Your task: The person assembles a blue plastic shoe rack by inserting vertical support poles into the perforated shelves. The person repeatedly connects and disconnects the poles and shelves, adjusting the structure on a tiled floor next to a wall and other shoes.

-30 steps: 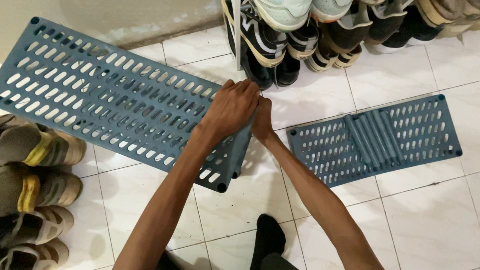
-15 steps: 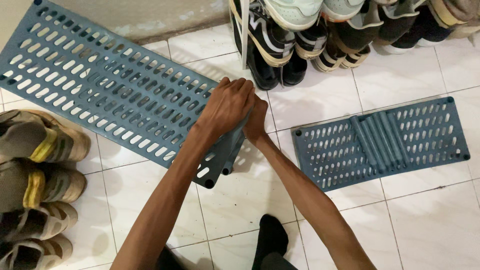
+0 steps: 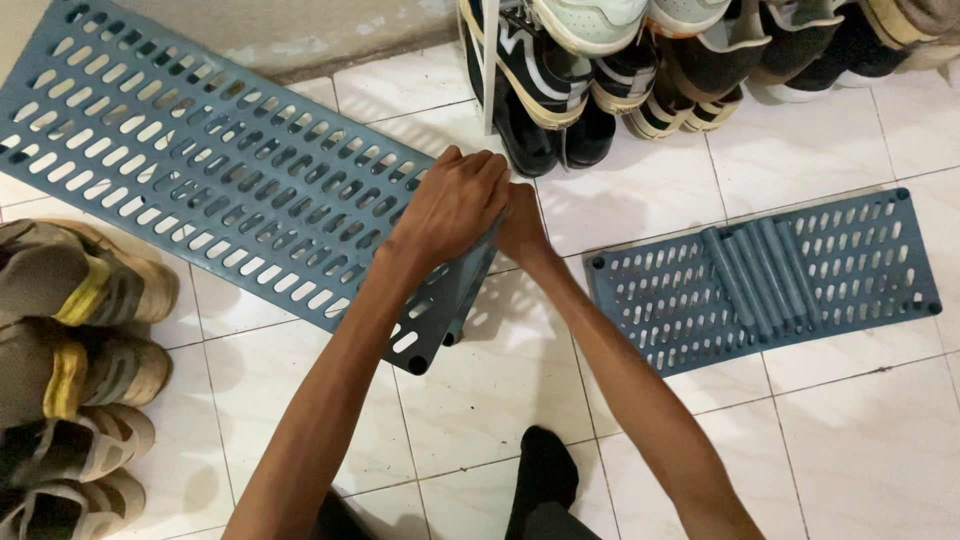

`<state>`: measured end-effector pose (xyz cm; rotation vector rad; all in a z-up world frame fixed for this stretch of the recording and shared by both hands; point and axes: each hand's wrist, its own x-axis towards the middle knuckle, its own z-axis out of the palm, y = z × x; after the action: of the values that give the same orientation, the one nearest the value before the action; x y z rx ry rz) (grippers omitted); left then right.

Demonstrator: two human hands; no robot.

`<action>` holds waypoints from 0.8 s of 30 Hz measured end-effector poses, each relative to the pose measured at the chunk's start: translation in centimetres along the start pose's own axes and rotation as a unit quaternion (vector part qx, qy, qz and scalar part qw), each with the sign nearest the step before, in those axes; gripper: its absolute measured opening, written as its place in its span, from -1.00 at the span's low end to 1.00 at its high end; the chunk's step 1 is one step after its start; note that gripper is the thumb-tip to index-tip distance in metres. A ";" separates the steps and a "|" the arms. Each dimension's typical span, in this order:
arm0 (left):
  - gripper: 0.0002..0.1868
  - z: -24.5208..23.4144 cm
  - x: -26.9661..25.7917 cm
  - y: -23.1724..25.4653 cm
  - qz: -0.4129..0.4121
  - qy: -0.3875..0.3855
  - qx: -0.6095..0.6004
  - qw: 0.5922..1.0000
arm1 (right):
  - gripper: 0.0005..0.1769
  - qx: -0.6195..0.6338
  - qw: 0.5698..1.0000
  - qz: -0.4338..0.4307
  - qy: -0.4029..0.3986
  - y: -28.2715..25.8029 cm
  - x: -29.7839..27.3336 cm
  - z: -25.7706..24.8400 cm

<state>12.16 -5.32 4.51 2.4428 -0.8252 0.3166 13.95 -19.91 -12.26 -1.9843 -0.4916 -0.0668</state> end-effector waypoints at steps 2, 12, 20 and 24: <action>-0.86 -0.2 0.0 0.1 -0.001 -0.008 -0.001 1.000 | -0.79 0.033 0.989 0.025 -0.141 0.8 1.0 -2.2; -0.86 -0.4 -0.1 0.0 0.001 0.018 -0.009 1.000 | -0.64 0.055 0.959 0.029 -0.276 -1.2 2.8 -3.9; -0.82 -0.2 0.1 -0.5 -0.023 -0.008 0.010 1.000 | -0.91 0.098 0.987 0.097 -0.086 -1.0 0.6 -0.8; -0.85 -0.3 0.0 -0.7 -0.022 0.002 0.001 1.000 | -0.89 0.092 0.993 0.077 -0.021 -1.7 0.3 0.0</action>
<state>12.53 -4.68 4.45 2.4588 -0.7676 0.3057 13.59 -19.17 -10.73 -1.8395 -0.3578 0.1130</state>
